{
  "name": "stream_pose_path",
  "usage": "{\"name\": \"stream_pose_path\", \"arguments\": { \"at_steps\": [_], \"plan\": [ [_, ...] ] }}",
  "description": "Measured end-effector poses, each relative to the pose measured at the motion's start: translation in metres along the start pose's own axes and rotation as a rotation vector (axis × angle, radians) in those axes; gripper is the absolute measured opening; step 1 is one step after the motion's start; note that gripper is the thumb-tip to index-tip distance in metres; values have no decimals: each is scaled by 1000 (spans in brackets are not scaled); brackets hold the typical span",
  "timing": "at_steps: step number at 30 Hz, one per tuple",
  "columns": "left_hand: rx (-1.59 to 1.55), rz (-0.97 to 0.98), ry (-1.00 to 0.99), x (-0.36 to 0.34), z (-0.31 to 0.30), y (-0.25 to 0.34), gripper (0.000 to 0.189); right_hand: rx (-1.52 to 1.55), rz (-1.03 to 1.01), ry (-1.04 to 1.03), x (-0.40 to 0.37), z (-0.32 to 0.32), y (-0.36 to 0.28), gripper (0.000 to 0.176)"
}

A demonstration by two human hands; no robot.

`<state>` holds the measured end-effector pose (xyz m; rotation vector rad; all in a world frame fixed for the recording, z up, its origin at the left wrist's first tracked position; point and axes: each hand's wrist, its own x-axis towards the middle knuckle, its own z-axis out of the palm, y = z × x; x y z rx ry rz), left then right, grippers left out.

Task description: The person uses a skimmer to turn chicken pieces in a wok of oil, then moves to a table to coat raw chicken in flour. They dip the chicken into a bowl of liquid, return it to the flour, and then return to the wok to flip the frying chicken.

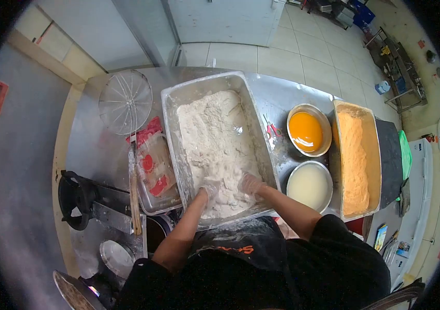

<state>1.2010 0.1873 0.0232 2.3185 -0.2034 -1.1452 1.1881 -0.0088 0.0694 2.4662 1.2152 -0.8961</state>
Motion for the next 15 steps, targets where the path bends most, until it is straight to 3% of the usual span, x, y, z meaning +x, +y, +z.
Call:
{"name": "stream_pose_path", "arguments": {
  "at_steps": [5,8,9,12,13,15],
  "plan": [
    [-129,-54,256,-23,-44,31,52,1149,424,719,-10,29,7,30],
    [-217,-65,306,-45,-64,48,53,1132,70,503,-54,-41,42,42],
    [-199,-41,277,-49,-72,48,53,1275,34,607,-49,-52,46,45],
    [3,37,154,-46,-78,37,53,1522,155,470,-101,-112,47,46],
    [115,55,140,-44,-74,34,53,1318,127,452,-55,-55,60,47],
    [345,74,159,-42,-52,27,53,1299,696,273,12,27,47,39]
  ]
}}
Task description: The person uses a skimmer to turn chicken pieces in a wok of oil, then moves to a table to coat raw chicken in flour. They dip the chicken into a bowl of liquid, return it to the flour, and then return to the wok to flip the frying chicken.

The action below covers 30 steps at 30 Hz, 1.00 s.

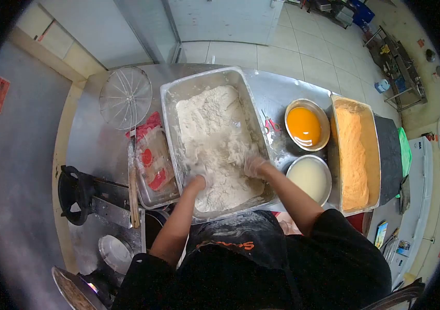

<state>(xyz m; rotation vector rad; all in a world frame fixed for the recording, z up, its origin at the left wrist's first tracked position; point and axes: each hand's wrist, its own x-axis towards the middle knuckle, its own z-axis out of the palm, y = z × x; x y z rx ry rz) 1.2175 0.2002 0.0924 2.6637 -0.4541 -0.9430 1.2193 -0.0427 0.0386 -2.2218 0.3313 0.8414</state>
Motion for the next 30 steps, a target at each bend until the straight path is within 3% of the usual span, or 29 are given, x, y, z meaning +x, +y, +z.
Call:
{"name": "stream_pose_path", "arguments": {
  "at_steps": [1,2,4,6,9,12,15,17,18,20,23,26,29,30],
  "plan": [
    [88,3,-2,-2,13,6,53,-48,250,103,4,24,13,35],
    [152,4,-7,-2,27,8,53,-299,-92,-44,-22,33,10,35],
    [103,19,-56,-1,51,5,53,-487,-552,-126,-59,27,-8,37],
    [-275,112,-5,35,113,-43,50,-361,-780,23,-65,17,-24,42],
    [-194,3,-89,11,78,-27,52,-134,-1094,250,-75,5,-43,48],
    [-27,-21,-12,-12,45,-9,54,-117,-542,-77,-93,-31,-63,50],
    [-5,-18,90,-20,6,7,55,180,-491,-139,-114,-66,-91,55],
    [-113,-9,83,-16,-25,13,57,92,-474,-178,-86,-67,-63,56],
    [-193,7,49,-11,-39,12,57,62,-562,-95,-96,-78,-71,55],
    [-272,26,9,2,-59,8,58,-64,-733,-145,-66,-89,-67,52],
    [-134,-114,9,26,-76,14,62,-556,-324,-67,-36,-89,-86,41],
    [20,-108,668,47,-6,2,59,-727,-234,81,11,-17,-49,41],
    [-78,-127,364,58,36,7,53,-572,-343,176,33,68,-1,44],
    [-153,-107,217,65,46,-2,52,-294,-228,151,-14,41,-33,39]
  ]
}}
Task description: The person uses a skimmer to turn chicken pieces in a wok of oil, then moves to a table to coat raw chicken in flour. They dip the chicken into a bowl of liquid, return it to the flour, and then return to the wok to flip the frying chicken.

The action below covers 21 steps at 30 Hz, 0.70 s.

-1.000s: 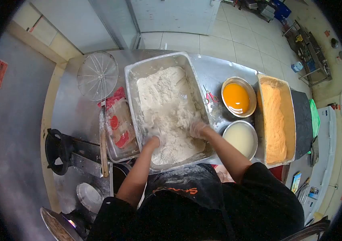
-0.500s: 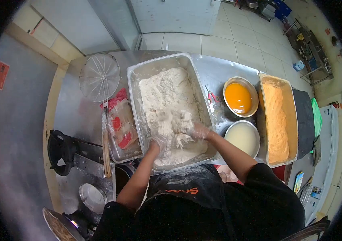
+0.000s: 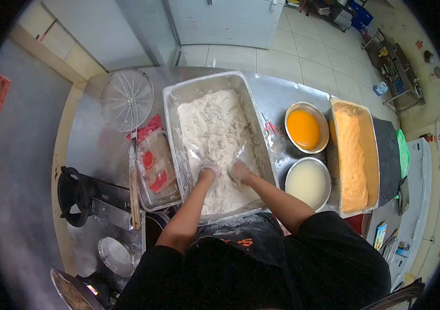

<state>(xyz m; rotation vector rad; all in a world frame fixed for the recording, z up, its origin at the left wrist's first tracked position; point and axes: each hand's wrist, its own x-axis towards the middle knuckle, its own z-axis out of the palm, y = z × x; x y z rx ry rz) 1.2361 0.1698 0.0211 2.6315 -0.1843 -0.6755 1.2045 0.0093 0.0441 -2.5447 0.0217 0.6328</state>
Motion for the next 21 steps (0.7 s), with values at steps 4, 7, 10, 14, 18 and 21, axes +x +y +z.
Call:
{"name": "stream_pose_path", "arguments": {
  "at_steps": [4,7,10,14,18,21],
  "plan": [
    [-155,36,-301,-18,-36,-13,49,-40,-217,-211,-16,-59,11,31],
    [-106,83,-385,-46,-42,-20,47,-384,-276,-413,-14,-56,25,23],
    [-18,103,-364,-69,-2,-28,45,-885,-629,-422,-40,25,37,10],
    [-39,85,-381,-58,18,-23,43,-669,-639,-404,-37,-29,-5,21],
    [178,149,-212,-66,-14,-10,42,-114,-454,-56,-30,-37,10,32],
    [564,313,49,-76,-40,0,41,331,-217,-88,-44,-91,-16,39]
  ]
}}
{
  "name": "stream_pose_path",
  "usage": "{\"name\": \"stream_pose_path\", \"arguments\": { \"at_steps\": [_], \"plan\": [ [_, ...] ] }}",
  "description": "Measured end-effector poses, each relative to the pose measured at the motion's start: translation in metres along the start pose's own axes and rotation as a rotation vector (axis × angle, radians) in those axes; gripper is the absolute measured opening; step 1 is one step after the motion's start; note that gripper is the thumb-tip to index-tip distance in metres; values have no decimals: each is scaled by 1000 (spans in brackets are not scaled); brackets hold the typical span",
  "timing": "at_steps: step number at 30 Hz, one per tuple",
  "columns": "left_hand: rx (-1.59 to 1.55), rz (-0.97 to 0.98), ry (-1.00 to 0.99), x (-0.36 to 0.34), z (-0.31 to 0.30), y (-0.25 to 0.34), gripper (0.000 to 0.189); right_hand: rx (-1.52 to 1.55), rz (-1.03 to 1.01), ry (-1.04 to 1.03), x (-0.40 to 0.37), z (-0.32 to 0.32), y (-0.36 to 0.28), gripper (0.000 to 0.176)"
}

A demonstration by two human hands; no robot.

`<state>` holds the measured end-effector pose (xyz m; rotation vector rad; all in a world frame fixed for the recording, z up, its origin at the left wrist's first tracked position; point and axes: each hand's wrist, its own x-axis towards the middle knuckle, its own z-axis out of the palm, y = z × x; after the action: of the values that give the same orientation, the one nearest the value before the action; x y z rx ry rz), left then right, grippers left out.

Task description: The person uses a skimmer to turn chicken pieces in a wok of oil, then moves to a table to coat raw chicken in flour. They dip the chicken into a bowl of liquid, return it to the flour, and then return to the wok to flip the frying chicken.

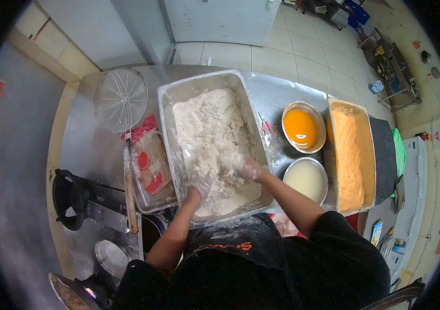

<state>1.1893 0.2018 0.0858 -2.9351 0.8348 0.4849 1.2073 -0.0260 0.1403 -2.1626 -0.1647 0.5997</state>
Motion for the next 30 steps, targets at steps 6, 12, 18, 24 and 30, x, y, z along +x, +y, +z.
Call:
{"name": "stream_pose_path", "arguments": {
  "at_steps": [6,12,18,24,30],
  "plan": [
    [-126,203,-410,62,-104,-30,45,107,-260,-108,25,-85,-45,49],
    [-447,-70,-120,127,-40,-50,65,-548,72,32,114,-36,31,53],
    [-700,-130,-340,81,-21,-33,64,-458,-83,-335,74,-7,38,48],
    [-1004,-455,60,28,43,-15,48,-374,83,-95,39,30,73,31],
    [-1054,-473,-241,20,94,-5,45,-203,75,-68,26,120,119,18]
  ]
}}
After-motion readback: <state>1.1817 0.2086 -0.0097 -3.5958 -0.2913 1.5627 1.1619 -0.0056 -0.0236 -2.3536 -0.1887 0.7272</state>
